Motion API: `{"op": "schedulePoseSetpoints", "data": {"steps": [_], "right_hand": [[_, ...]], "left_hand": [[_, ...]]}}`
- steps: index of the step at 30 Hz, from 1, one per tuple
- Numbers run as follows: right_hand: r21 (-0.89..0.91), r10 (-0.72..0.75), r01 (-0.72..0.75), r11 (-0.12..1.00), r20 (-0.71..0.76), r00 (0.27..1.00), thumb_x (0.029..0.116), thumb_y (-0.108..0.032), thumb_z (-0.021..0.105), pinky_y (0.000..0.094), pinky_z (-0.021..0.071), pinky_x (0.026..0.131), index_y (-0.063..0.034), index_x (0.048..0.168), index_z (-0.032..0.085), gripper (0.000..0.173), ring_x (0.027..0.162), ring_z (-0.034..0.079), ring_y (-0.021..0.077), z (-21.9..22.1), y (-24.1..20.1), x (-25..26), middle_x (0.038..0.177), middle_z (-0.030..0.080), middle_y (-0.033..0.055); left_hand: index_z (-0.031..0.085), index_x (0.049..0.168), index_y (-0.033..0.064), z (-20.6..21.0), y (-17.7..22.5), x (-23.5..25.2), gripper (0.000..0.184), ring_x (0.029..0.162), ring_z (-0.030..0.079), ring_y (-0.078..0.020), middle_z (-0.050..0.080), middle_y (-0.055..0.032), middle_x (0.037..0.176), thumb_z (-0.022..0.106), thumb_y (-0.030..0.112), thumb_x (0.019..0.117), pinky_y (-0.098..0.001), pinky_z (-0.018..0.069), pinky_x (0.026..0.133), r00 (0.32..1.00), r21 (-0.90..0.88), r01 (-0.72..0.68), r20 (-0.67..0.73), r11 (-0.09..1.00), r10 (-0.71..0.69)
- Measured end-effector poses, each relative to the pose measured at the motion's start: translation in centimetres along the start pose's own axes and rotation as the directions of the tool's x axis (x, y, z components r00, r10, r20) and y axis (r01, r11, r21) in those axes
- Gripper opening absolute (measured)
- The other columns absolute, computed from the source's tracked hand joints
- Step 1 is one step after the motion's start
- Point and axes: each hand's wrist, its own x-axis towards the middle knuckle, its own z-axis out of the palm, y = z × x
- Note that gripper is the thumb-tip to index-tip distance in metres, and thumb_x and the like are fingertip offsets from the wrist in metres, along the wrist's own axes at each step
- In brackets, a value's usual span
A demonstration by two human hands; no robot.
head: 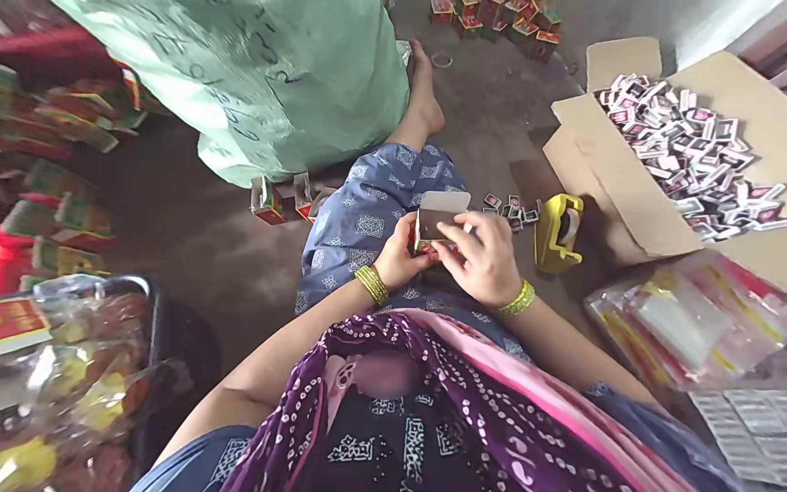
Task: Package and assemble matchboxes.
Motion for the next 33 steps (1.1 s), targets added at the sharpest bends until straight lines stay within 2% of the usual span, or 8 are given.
{"op": "schedulePoseSetpoints", "data": {"steps": [4, 8, 13, 17, 21, 24, 28, 33], "right_hand": [[0.308, 0.248, -0.257, 0.916, 0.069, 0.966, 0.0901, -0.034, 0.079, 0.0478, 0.0484, 0.107, -0.0089, 0.135, 0.062, 0.055, 0.127, 0.056, 0.0267, -0.2, 2.5, -0.4, 0.133, 0.062, 0.0127], [0.646, 0.262, -0.417, 0.639, 0.327, 0.908, 0.0992, -0.029, 0.069, 0.0379, 0.0553, 0.104, -0.0045, 0.15, 0.048, 0.06, 0.124, 0.062, 0.0192, 0.8, 3.8, -1.6, 0.143, 0.059, 0.014], [0.709, 0.214, -0.324, 0.626, 0.243, 0.946, 0.1006, -0.027, 0.064, 0.0299, 0.0592, 0.084, -0.0011, 0.105, 0.072, 0.028, 0.095, 0.068, 0.0113, 2.0, 3.6, -2.2, 0.1, 0.071, 0.0066], [0.627, 0.199, -0.253, 0.737, 0.157, 0.967, 0.1035, -0.031, 0.058, 0.025, 0.0505, 0.074, -0.0075, 0.074, 0.064, 0.038, 0.081, 0.06, 0.0075, 2.4, 3.8, -2.2, 0.078, 0.062, 0.0018], [0.754, 0.334, -0.378, 0.537, 0.221, 0.916, 0.0986, -0.027, 0.066, 0.0394, 0.0583, 0.091, -0.0014, 0.121, 0.067, 0.034, 0.107, 0.066, 0.0191, 1.2, 3.7, -1.5, 0.117, 0.067, 0.0103], [0.779, 0.393, -0.493, 0.388, 0.344, 0.853, 0.1009, -0.031, 0.059, 0.0416, 0.058, 0.093, -0.0079, 0.136, 0.051, 0.043, 0.104, 0.07, 0.0182, -0.4, 3.9, -0.8, 0.112, 0.071, 0.0066], [0.708, 0.156, -0.36, 0.607, 0.338, 0.928, 0.0891, -0.012, 0.079, 0.0347, 0.0624, 0.086, -0.0004, 0.1, 0.075, 0.017, 0.093, 0.073, 0.0149, -1.6, 4.0, -0.1, 0.099, 0.076, 0.0071], [0.609, -0.016, -0.197, 0.769, 0.327, 0.945, 0.0873, -0.019, 0.083, 0.0333, 0.061, 0.095, -0.0049, 0.1, 0.08, 0.019, 0.108, 0.071, 0.0143, -1.8, 3.5, 0.0, 0.112, 0.076, 0.0076]], "left_hand": [[0.007, 0.162, 0.0076, 0.0, -0.2, 0.1, 0.116, 0.114, 0.069, -0.0219, 0.064, -0.0171, 0.131, 0.088, 0.028, 0.0811, -0.0435, 0.059, 0.099, 0.995, -0.137, -0.094, -0.048, 0.986, 0.088], [0.019, 0.16, 0.0023, 0.0, -0.2, -0.3, 0.102, 0.116, 0.068, -0.023, 0.062, -0.0181, 0.135, 0.084, 0.03, 0.0862, -0.0439, 0.0583, 0.101, 0.985, -0.181, -0.169, 0.005, 0.969, 0.172], [0.053, 0.133, -0.0034, -0.1, 0.2, -0.8, 0.062, 0.108, 0.07, -0.0207, 0.069, -0.0134, 0.121, 0.085, 0.017, 0.0841, -0.0422, 0.0603, 0.096, 0.974, -0.26, -0.189, 0.072, 0.947, 0.214], [0.057, 0.122, -0.0031, 0.1, 0.1, -0.8, 0.053, 0.103, 0.071, -0.0195, 0.072, -0.0114, 0.114, 0.087, 0.011, 0.0806, -0.0411, 0.0606, 0.094, 0.973, -0.308, -0.142, 0.133, 0.941, 0.19], [0.052, 0.128, -0.0025, 0.0, -0.1, -0.3, 0.065, 0.104, 0.072, -0.0225, 0.07, -0.0132, 0.116, 0.09, 0.013, 0.0772, -0.0437, 0.0613, 0.093, 0.975, -0.314, -0.092, 0.165, 0.945, 0.15], [0.032, 0.139, 0.0018, 0.1, 0.1, -0.3, 0.095, 0.107, 0.072, -0.0245, 0.07, -0.0142, 0.119, 0.095, 0.015, 0.0688, -0.0457, 0.0608, 0.096, 0.985, -0.273, -0.026, 0.159, 0.962, 0.072], [0.025, 0.143, -0.0001, 0.2, -0.1, -0.3, 0.106, 0.102, 0.073, -0.022, 0.072, -0.0142, 0.113, 0.096, 0.019, 0.0665, -0.0436, 0.0615, 0.094, 0.979, -0.23, -0.04, 0.187, 0.972, 0.085], [0.026, 0.145, 0.0007, 0.0, -0.2, -0.4, 0.108, 0.102, 0.073, -0.0196, 0.071, -0.0132, 0.114, 0.097, 0.021, 0.066, -0.0416, 0.0613, 0.094, 0.973, -0.196, -0.046, 0.212, 0.979, 0.088]]}}
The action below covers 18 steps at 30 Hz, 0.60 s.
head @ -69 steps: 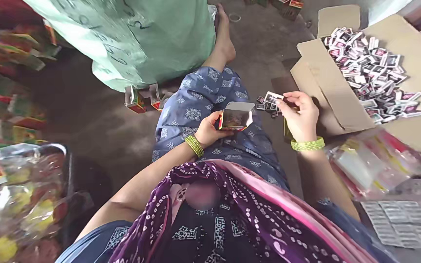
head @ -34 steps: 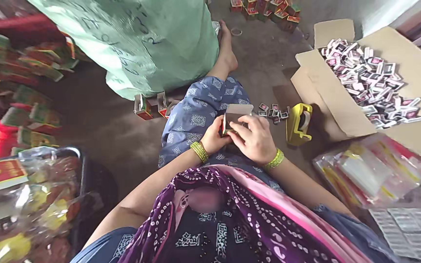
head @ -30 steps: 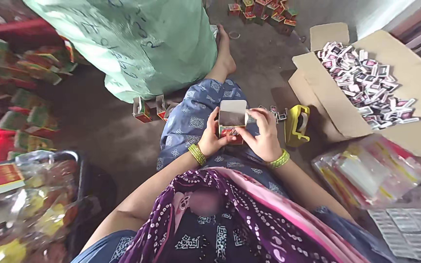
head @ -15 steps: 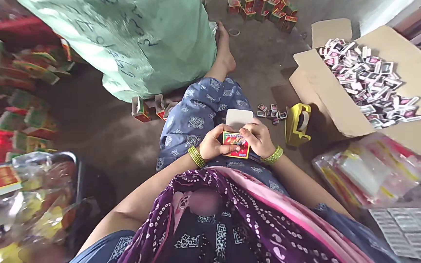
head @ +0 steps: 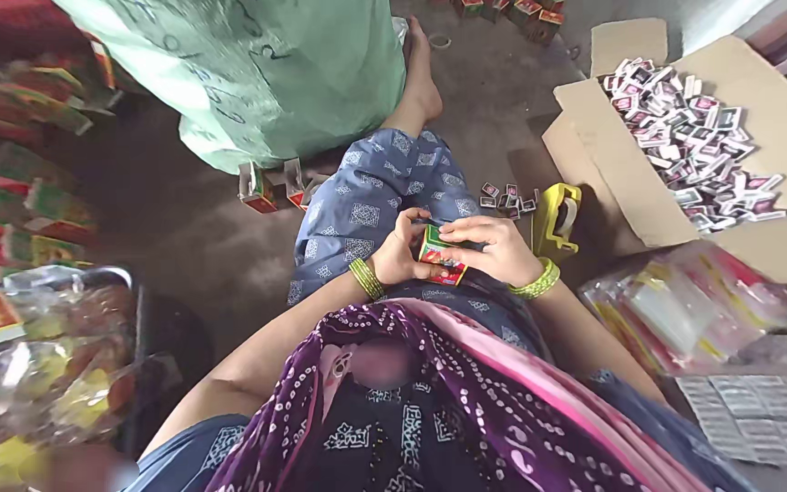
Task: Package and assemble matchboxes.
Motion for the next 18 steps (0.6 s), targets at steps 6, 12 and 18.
{"op": "schedulePoseSetpoints", "data": {"steps": [6, 12, 18], "right_hand": [[-0.016, -0.054, 0.054, 0.998, -0.026, 0.998, 0.0882, -0.01, 0.08, 0.0324, 0.0617, 0.093, -0.0028, 0.099, 0.08, 0.013, 0.102, 0.073, 0.0137, -0.24, -0.31, 0.13, 0.105, 0.078, 0.0075], [-0.024, -0.039, 0.041, 0.999, 0.082, 0.996, 0.0935, -0.011, 0.074, 0.032, 0.0596, 0.097, -0.0048, 0.102, 0.08, 0.012, 0.108, 0.071, 0.0135, -0.5, -0.2, -0.05, 0.111, 0.076, 0.0071], [-0.173, -0.076, 0.111, 0.979, 0.195, 0.978, 0.0972, -0.013, 0.054, 0.0371, 0.0514, 0.101, -0.0119, 0.113, 0.08, 0.03, 0.116, 0.061, 0.0192, -0.38, -0.49, -0.44, 0.119, 0.069, 0.0088]], "left_hand": [[0.026, 0.147, -0.0004, 0.07, 0.22, -0.03, 0.111, 0.105, 0.072, -0.0179, 0.071, -0.0119, 0.116, 0.097, 0.023, 0.0653, -0.0402, 0.0609, 0.095, 1.0, 0.014, -0.009, 0.03, 1.0, 0.009], [0.027, 0.146, -0.0004, 0.13, 0.06, -0.07, 0.11, 0.104, 0.072, -0.0172, 0.072, -0.0112, 0.114, 0.098, 0.022, 0.0644, -0.0396, 0.0607, 0.095, 0.999, 0.01, -0.014, 0.031, 1.0, 0.014], [0.028, 0.145, -0.0026, 0.06, -0.21, 0.0, 0.107, 0.102, 0.073, -0.0167, 0.072, -0.012, 0.114, 0.097, 0.021, 0.0666, -0.039, 0.0608, 0.094, 0.999, 0.005, -0.032, 0.034, 0.999, 0.031]]}}
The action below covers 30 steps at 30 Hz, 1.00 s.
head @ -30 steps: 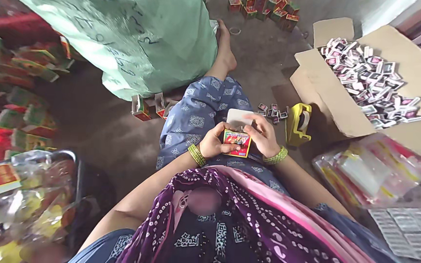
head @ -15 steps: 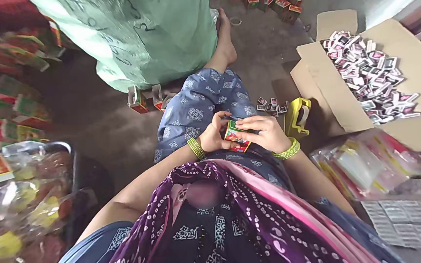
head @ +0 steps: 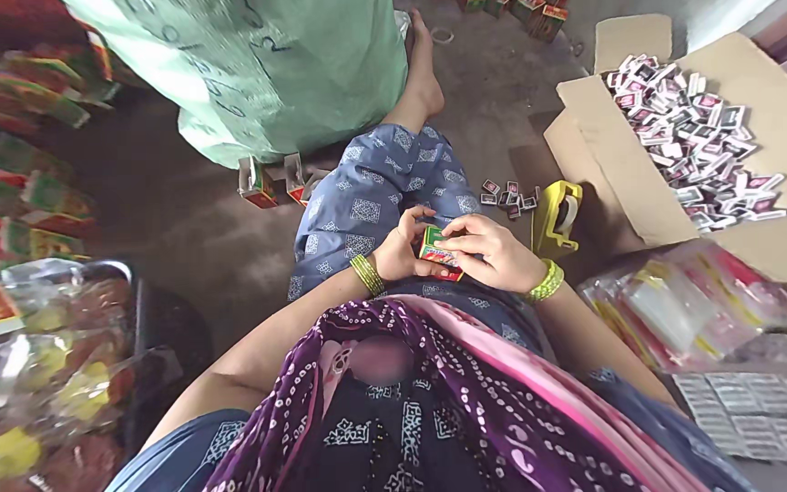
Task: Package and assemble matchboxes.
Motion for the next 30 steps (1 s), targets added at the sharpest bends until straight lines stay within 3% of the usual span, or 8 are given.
{"op": "schedulePoseSetpoints", "data": {"steps": [6, 10, 14, 16, 18, 23, 26, 30], "right_hand": [[-0.07, 0.033, -0.051, 0.996, -0.243, 0.969, 0.1023, -0.01, 0.059, 0.037, 0.0541, 0.106, -0.0029, 0.121, 0.073, 0.025, 0.12, 0.067, 0.0194, 2.4, 0.4, -1.8, 0.123, 0.073, 0.0107], [-0.059, 0.098, -0.113, 0.992, -0.218, 0.971, 0.1078, -0.01, 0.047, 0.0392, 0.0489, 0.114, 0.0006, 0.132, 0.066, 0.033, 0.13, 0.062, 0.0208, 3.1, 0.3, -3.3, 0.134, 0.068, 0.0111], [0.083, 0.263, -0.25, 0.965, -0.214, 0.941, 0.1065, -0.016, 0.05, 0.0409, 0.0513, 0.111, 0.0013, 0.147, 0.049, 0.044, 0.134, 0.058, 0.0192, 1.1, 1.0, -4.2, 0.144, 0.061, 0.0112], [0.104, 0.394, -0.383, 0.918, -0.348, 0.851, 0.1044, -0.018, 0.056, 0.0416, 0.056, 0.105, -0.0007, 0.143, 0.054, 0.042, 0.127, 0.063, 0.0191, -0.7, 2.9, -5.6, 0.14, 0.063, 0.0119], [0.093, 0.563, -0.605, 0.791, -0.498, 0.659, 0.1027, -0.017, 0.059, 0.0392, 0.0583, 0.096, -0.0019, 0.137, 0.058, 0.037, 0.114, 0.068, 0.0181, -3.4, 5.2, -7.7, 0.13, 0.067, 0.0129], [0.114, 0.825, -0.957, 0.266, -0.541, 0.165, 0.0961, -0.015, 0.065, 0.0561, 0.0491, 0.104, 0.0026, 0.141, 0.053, 0.05, 0.12, 0.064, 0.0366, -9.1, 10.6, -13.9, 0.129, 0.065, 0.0241], [0.11, 0.907, -0.985, 0.137, -0.412, 0.08, 0.0989, -0.025, 0.066, 0.0604, 0.044, 0.108, 0.0004, 0.143, 0.053, 0.052, 0.126, 0.059, 0.0414, -9.6, 13.0, -16.6, 0.134, 0.061, 0.0274], [0.168, 0.949, -0.977, 0.13, -0.306, 0.073, 0.0992, -0.034, 0.068, 0.061, 0.0417, 0.11, -0.0011, 0.137, 0.06, 0.051, 0.129, 0.057, 0.0393, -9.2, 14.5, -17.6, 0.135, 0.062, 0.0254]], "left_hand": [[0.031, 0.144, -0.0003, -0.1, 0.1, 0.1, 0.103, 0.101, 0.074, -0.0193, 0.072, -0.0122, 0.113, 0.096, 0.017, 0.0656, -0.0412, 0.0619, 0.092, 0.989, -0.058, 0.125, -0.066, 0.99, -0.129], [0.034, 0.143, -0.0013, 0.2, 0.1, 0.0, 0.098, 0.102, 0.073, -0.0185, 0.071, -0.013, 0.115, 0.095, 0.02, 0.0687, -0.0399, 0.0617, 0.092, 0.99, -0.034, 0.135, -0.041, 0.99, -0.137], [0.047, 0.136, 0.0014, 0.2, 0.6, 0.0, 0.071, 0.097, 0.073, -0.0166, 0.071, -0.0106, 0.113, 0.087, 0.019, 0.0806, -0.0376, 0.0629, 0.087, 0.994, -0.009, 0.09, -0.065, 0.996, -0.09], [0.047, 0.136, 0.0035, 0.2, 0.5, -0.1, 0.065, 0.095, 0.073, -0.0182, 0.071, -0.0102, 0.113, 0.085, 0.015, 0.0833, -0.0395, 0.0636, 0.085, 0.987, -0.022, 0.084, -0.134, 0.996, -0.086], [0.048, 0.137, 0.0049, 0.1, 0.6, -0.1, 0.061, 0.097, 0.072, -0.0186, 0.07, -0.0097, 0.116, 0.081, 0.012, 0.0861, -0.0404, 0.0629, 0.086, 0.977, -0.012, 0.097, -0.189, 0.995, -0.098], [0.048, 0.138, 0.0092, -0.2, 0.4, 0.0, 0.048, 0.095, 0.072, -0.0157, 0.07, -0.0073, 0.115, 0.069, 0.017, 0.0955, -0.0369, 0.0632, 0.082, 0.977, -0.005, 0.13, -0.172, 0.991, -0.129], [0.049, 0.138, 0.0094, -0.1, 0.0, 0.2, 0.041, 0.095, 0.072, -0.0153, 0.069, -0.0072, 0.116, 0.061, 0.017, 0.0988, -0.0366, 0.0626, 0.082, 0.977, -0.015, 0.141, -0.162, 0.99, -0.141], [0.049, 0.137, 0.0091, -0.1, 0.0, 0.3, 0.038, 0.094, 0.071, -0.014, 0.069, -0.0068, 0.114, 0.058, 0.016, 0.1005, -0.0349, 0.0621, 0.082, 0.974, -0.048, 0.145, -0.168, 0.988, -0.151]]}}
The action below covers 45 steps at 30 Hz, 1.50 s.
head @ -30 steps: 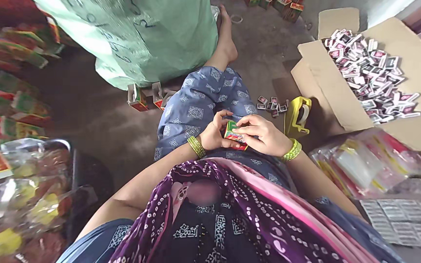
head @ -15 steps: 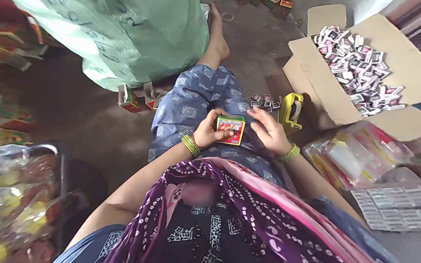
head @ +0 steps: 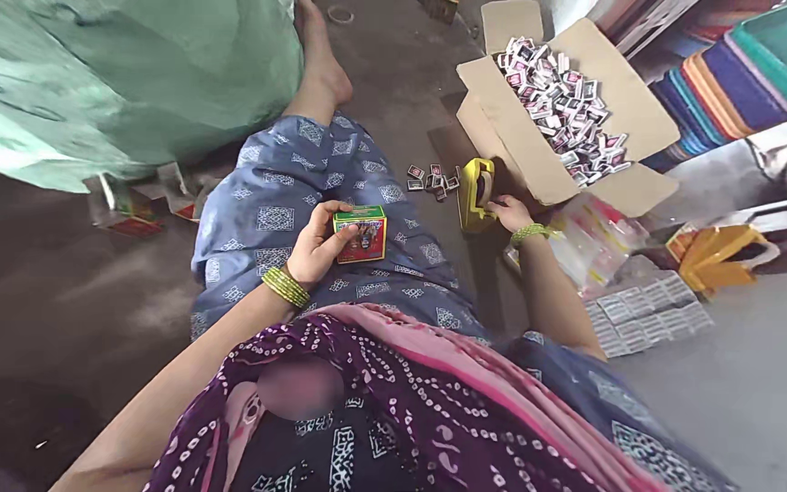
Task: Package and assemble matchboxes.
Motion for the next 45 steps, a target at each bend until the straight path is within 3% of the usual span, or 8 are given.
{"op": "schedulePoseSetpoints", "data": {"steps": [7, 13, 15, 20, 31, 35, 38, 45], "right_hand": [[0.242, 0.175, -0.158, 0.957, -0.049, 0.983, 0.0866, -0.037, 0.082, 0.0543, 0.0502, 0.105, -0.0109, 0.122, 0.073, 0.045, 0.118, 0.065, 0.0302, 0.8, 0.2, -0.2, 0.123, 0.07, 0.0152], [0.496, 0.247, -0.232, 0.837, 0.035, 0.968, 0.0874, -0.031, 0.081, 0.0242, 0.0455, 0.054, -0.0095, 0.111, 0.072, 0.033, 0.057, 0.049, 0.0056, 0.0, 0.8, -2.5, 0.079, 0.062, -0.0012], [0.425, 0.237, -0.241, 0.873, 0.062, 0.969, 0.087, -0.036, 0.081, 0.0262, 0.0463, 0.058, -0.01, 0.112, 0.073, 0.037, 0.061, 0.051, 0.007, 0.2, 2.3, -2.7, 0.082, 0.063, -0.0004], [0.229, 0.237, -0.249, 0.941, 0.079, 0.968, 0.0939, -0.041, 0.074, 0.047, 0.051, 0.098, -0.0101, 0.126, 0.071, 0.045, 0.111, 0.065, 0.0249, 0.8, 1.6, -5.1, 0.121, 0.07, 0.014], [-0.276, 0.188, -0.189, 0.942, -0.032, 0.982, 0.0926, -0.033, 0.073, 0.0589, 0.0454, 0.105, -0.0065, 0.115, 0.075, 0.035, 0.121, 0.063, 0.0366, 1.4, -0.7, -5.8, 0.121, 0.07, 0.0202], [0.203, -0.071, 0.045, 0.978, 0.12, 0.99, 0.0959, -0.025, 0.073, 0.0387, 0.0546, 0.093, -0.0042, 0.116, 0.072, 0.029, 0.103, 0.067, 0.0186, 2.9, -3.7, -7.1, 0.113, 0.072, 0.0118], [0.649, -0.256, 0.088, 0.756, 0.169, 0.952, 0.095, -0.018, 0.073, 0.0363, 0.0584, 0.085, -0.004, 0.116, 0.068, 0.025, 0.097, 0.067, 0.018, 5.1, -9.7, -10.6, 0.112, 0.069, 0.0092], [0.772, -0.576, 0.159, 0.616, 0.304, 0.759, 0.0967, -0.018, 0.068, 0.0407, 0.0553, 0.097, -0.0043, 0.11, 0.073, 0.02, 0.116, 0.064, 0.0188, 9.3, -19.7, -16.1, 0.138, 0.064, 0.0076]], "left_hand": [[0.05, 0.137, 0.0101, -0.2, 0.1, -0.2, 0.037, 0.095, 0.071, -0.0147, 0.069, -0.0061, 0.116, 0.058, 0.016, 0.1007, -0.0352, 0.0626, 0.082, 1.0, 0.013, -0.014, 0.004, 1.0, 0.014], [0.05, 0.137, 0.0118, -0.3, 0.1, -0.3, 0.037, 0.094, 0.071, -0.0148, 0.068, -0.0055, 0.115, 0.058, 0.017, 0.101, -0.0355, 0.0628, 0.082, 1.0, 0.019, -0.019, 0.004, 1.0, 0.019], [0.05, 0.137, 0.0115, -0.3, 0.0, -0.3, 0.037, 0.096, 0.071, -0.0143, 0.067, -0.0057, 0.117, 0.056, 0.019, 0.1013, -0.0356, 0.0623, 0.083, 1.0, 0.023, -0.022, 0.005, 0.999, 0.022], [0.049, 0.137, 0.0102, -0.1, 0.1, -0.3, 0.037, 0.095, 0.071, -0.0126, 0.068, -0.0056, 0.116, 0.055, 0.019, 0.102, -0.0343, 0.0619, 0.083, 1.0, 0.021, -0.016, 0.014, 1.0, 0.016], [0.052, 0.136, 0.0101, 0.0, 0.2, -0.4, 0.031, 0.099, 0.069, -0.0126, 0.065, -0.0059, 0.124, 0.051, 0.019, 0.1061, -0.0341, 0.0606, 0.087, 0.999, 0.018, -0.05, 0.011, 0.999, 0.05], [0.055, 0.132, 0.0092, 0.0, 0.1, -0.2, 0.028, 0.108, 0.068, -0.0165, 0.06, -0.0079, 0.136, 0.053, 0.019, 0.106, -0.038, 0.0598, 0.091, 0.998, 0.017, -0.04, -0.043, 0.999, 0.041], [0.057, 0.13, 0.009, 0.0, 0.0, 0.2, 0.026, 0.11, 0.066, -0.0165, 0.058, -0.008, 0.137, 0.054, 0.019, 0.1057, -0.0385, 0.0585, 0.092, 0.998, 0.033, 0.001, -0.067, 0.999, 0.001], [0.057, 0.129, 0.0072, -0.1, 0.1, 0.2, 0.028, 0.096, 0.065, -0.0129, 0.059, -0.0084, 0.131, 0.045, 0.021, 0.1075, -0.0336, 0.0578, 0.084, 0.998, 0.082, -0.026, -0.058, 0.996, 0.031]]}}
